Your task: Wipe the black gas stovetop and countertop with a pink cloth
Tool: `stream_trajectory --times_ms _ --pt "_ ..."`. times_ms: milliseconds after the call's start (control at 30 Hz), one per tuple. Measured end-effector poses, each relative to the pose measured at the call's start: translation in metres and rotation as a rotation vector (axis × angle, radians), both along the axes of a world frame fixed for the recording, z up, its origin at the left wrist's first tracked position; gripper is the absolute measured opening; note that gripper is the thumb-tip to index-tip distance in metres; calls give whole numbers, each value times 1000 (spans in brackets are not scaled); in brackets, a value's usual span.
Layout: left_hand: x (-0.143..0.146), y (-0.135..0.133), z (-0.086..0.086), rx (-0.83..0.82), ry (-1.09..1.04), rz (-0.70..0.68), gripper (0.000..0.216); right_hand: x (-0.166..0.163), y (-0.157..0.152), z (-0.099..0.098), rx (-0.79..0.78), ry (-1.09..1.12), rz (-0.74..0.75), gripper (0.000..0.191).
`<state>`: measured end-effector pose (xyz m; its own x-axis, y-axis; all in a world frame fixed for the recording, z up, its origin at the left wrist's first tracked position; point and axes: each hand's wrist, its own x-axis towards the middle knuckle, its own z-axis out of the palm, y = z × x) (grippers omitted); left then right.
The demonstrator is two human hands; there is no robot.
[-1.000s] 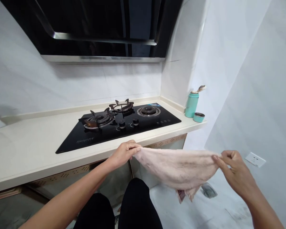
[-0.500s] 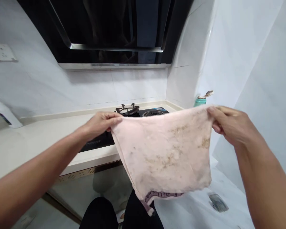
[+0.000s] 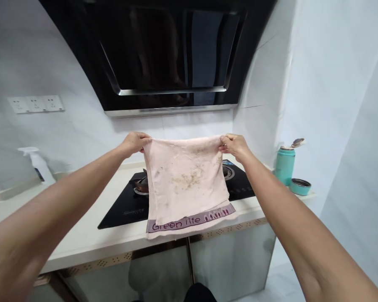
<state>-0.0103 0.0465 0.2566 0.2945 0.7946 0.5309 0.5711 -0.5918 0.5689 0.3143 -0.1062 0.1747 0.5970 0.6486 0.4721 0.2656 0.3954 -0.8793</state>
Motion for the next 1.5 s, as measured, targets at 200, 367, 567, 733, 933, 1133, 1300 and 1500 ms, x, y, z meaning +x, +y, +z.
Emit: stream_trajectory --times_ms 200,367,567,733,933,1133,1300,1500 --pt "-8 4 -69 5 50 -78 17 16 -21 -70 -48 -140 -12 32" --pt "-66 -39 -173 55 220 -349 27 18 -93 -167 -285 -442 38 45" --pt "-112 -69 -253 -84 428 -529 25 1 -137 -220 -567 -579 188 53" --pt "-101 -69 -244 -49 301 -421 29 8 -128 -210 -501 -547 -2 57" --pt "-87 -66 -250 123 387 -293 24 13 -92 -233 -524 -664 -110 52" --pt "-93 -50 -262 82 323 -250 28 23 -70 -243 -727 -821 -371 55" --pt "-97 -33 -275 95 215 -223 32 -6 -43 -220 -879 -947 -467 55" --pt "-107 -24 -281 128 100 -189 33 -81 -6 -220 -612 -1036 -161 57"
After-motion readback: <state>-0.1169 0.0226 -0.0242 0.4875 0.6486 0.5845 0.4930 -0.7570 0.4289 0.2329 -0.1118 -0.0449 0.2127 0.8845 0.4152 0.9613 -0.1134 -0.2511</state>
